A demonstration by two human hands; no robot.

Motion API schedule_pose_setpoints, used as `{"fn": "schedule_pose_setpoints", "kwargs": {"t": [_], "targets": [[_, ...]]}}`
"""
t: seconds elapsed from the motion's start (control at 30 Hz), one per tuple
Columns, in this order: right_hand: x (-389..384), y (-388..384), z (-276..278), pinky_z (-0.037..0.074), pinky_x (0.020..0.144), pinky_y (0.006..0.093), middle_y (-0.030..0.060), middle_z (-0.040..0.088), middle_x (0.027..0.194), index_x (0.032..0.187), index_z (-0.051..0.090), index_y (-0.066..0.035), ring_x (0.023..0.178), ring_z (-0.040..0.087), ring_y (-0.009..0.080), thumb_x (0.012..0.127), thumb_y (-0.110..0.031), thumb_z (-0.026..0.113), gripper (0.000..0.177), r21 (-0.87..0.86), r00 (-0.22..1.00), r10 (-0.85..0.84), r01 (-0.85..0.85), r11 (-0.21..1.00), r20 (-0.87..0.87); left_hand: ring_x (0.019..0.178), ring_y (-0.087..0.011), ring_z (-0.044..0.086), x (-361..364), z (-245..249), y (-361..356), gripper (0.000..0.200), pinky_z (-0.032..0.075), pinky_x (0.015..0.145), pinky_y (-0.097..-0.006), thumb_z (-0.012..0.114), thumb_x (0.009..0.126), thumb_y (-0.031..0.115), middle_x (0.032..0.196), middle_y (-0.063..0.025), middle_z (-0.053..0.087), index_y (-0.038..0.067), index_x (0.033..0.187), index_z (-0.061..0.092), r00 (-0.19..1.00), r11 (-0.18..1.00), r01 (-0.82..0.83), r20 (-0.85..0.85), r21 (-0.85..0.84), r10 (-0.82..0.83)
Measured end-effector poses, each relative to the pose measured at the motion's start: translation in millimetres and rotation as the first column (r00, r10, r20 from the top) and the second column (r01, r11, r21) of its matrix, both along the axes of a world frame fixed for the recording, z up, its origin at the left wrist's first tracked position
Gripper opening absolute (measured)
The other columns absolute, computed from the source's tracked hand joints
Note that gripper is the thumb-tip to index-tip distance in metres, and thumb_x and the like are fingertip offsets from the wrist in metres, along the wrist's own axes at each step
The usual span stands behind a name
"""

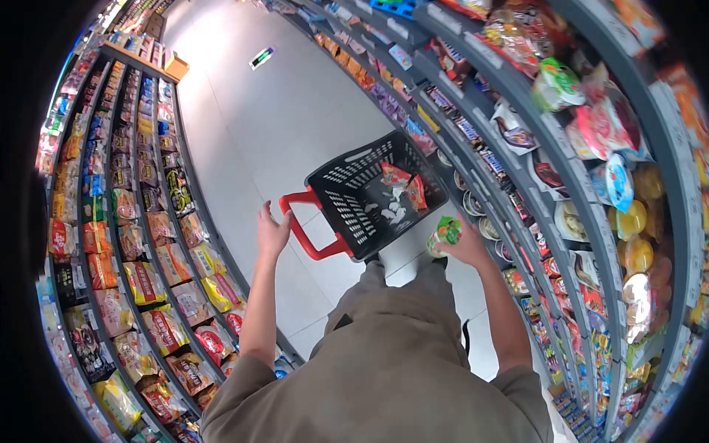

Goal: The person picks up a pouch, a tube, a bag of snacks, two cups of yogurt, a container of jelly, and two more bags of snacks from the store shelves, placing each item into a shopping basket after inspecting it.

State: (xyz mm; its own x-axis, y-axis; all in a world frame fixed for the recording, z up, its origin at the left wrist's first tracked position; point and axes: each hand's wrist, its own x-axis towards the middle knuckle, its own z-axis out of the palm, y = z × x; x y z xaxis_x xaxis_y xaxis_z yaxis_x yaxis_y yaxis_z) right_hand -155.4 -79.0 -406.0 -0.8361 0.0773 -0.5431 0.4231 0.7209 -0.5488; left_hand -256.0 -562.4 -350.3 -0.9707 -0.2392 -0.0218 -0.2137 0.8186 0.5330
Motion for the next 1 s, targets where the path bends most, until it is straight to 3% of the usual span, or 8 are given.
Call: {"fn": "schedule_pose_setpoints", "kwargs": {"t": [0.13, 0.2, 0.4, 0.6, 0.67, 0.73, 0.77, 1.0], "targets": [[-48.1, -43.4, -48.7, 0.044, 0.103, 0.0411, 0.0240, 0.047, 0.132, 0.158, 0.025, -0.010, 0.123, 0.052, 0.0377, 0.065, -0.051, 0.087, 0.119, 0.031, 0.990, -0.013, 0.017, 0.999, -0.142, 0.130, -0.0459, 0.047, -19.3, -32.1, -3.9, 0.063, 0.042, 0.109, -0.0471, 0.072, 0.087, 0.022, 0.141, -0.0287, 0.046, -0.001, 0.140, 0.046, 0.991, 0.992, 0.118, 0.055, 0.050, -0.120], [-84.0, -63.7, -88.1, 0.044, 0.103, 0.0409, 0.0226, 0.048, 0.130, 0.158, 0.025, -0.010, 0.123, 0.051, 0.0375, 0.065, -0.050, 0.087, 0.119, 0.008, 0.997, -0.039, 0.040, 0.999, -0.065, 0.137, -0.0478, 0.039, -24.9, -53.2, -2.7, 0.052, 0.036, 0.113, -0.0508, 0.072, 0.085, 0.018, 0.148, -0.0284, 0.041, 0.002, 0.132, 0.055, 0.940, 0.927, 0.340, 0.017, -0.157, -0.342], [-178.1, -119.8, -267.4, 0.043, 0.107, 0.0446, 0.0211, 0.046, 0.135, 0.159, 0.020, -0.014, 0.127, 0.049, 0.0386, 0.065, -0.048, 0.088, 0.121, 0.210, 0.991, 0.068, -0.092, 0.973, 0.115, 0.146, -0.0476, 0.028, -34.6, -61.0, 5.8, 0.016, 0.027, 0.118, -0.0508, 0.063, 0.086, 0.006, 0.152, -0.0265, 0.038, 0.001, 0.099, 0.070, 0.956, 0.957, 0.279, 0.116, -0.078, -0.269], [-219.6, -157.8, -459.4, 0.040, 0.111, 0.0479, 0.0188, 0.036, 0.144, 0.159, 0.015, -0.023, 0.134, 0.041, 0.0413, 0.064, -0.020, 0.087, 0.120, 0.333, 0.988, 0.095, -0.132, 0.934, 0.124, 0.149, -0.0496, 0.020, -32.0, -81.9, -7.0, 0.028, 0.017, 0.119, -0.0613, 0.052, 0.094, 0.025, 0.156, -0.0296, 0.027, 0.001, 0.089, 0.065, 0.941, 0.958, 0.285, 0.202, -0.043, -0.271], [-228.5, -155.5, -514.8, 0.034, 0.115, 0.0485, 0.0188, 0.034, 0.148, 0.160, 0.012, -0.024, 0.140, 0.034, 0.0403, 0.066, -0.024, 0.086, 0.120, 0.321, 0.969, 0.142, -0.203, 0.925, 0.202, 0.148, -0.0516, 0.020, -29.1, -83.8, -10.8, 0.013, 0.018, 0.117, -0.0600, 0.059, 0.079, 0.008, 0.154, -0.0315, 0.028, 0.000, 0.089, 0.063, 0.944, 0.965, 0.262, 0.208, -0.002, -0.256], [-232.3, -157.3, -550.6, 0.035, 0.115, 0.0476, 0.0182, 0.033, 0.148, 0.160, 0.014, -0.023, 0.142, 0.032, 0.0390, 0.067, -0.024, 0.085, 0.117, 0.331, 0.965, 0.150, -0.217, 0.918, 0.215, 0.148, -0.0500, 0.020, -26.7, -86.9, 0.7, 0.032, 0.019, 0.117, -0.0652, 0.044, 0.097, 0.029, 0.156, -0.0284, 0.025, 0.005, 0.086, 0.063, 0.957, 0.975, 0.203, 0.228, -0.091, -0.178], [-231.6, -157.3, -566.0, 0.036, 0.114, 0.0462, 0.0176, 0.033, 0.150, 0.160, 0.014, -0.023, 0.143, 0.031, 0.0383, 0.067, -0.025, 0.086, 0.117, 0.397, 0.968, 0.162, -0.228, 0.889, 0.193, 0.104, -0.0380, 0.067, -52.5, -83.4, 6.8, 0.030, 0.055, 0.091, -0.0463, 0.051, 0.101, 0.019, 0.089, -0.0220, 0.069, -0.007, 0.113, 0.060, 0.910, 0.868, 0.408, 0.207, -0.284, -0.360], [-221.7, -154.9, -610.1, 0.037, 0.113, 0.0442, 0.0215, 0.026, 0.158, 0.157, 0.026, -0.018, 0.153, 0.013, 0.0387, 0.080, -0.015, 0.072, 0.089, 0.524, 0.954, 0.268, -0.296, 0.799, 0.131, 0.117, -0.0435, 0.059, -52.3, -85.1, 17.4, 0.028, 0.046, 0.102, -0.0514, 0.052, 0.100, 0.018, 0.098, -0.0243, 0.069, -0.006, 0.104, 0.065, 0.944, 0.945, 0.301, 0.184, -0.127, -0.275]]}}
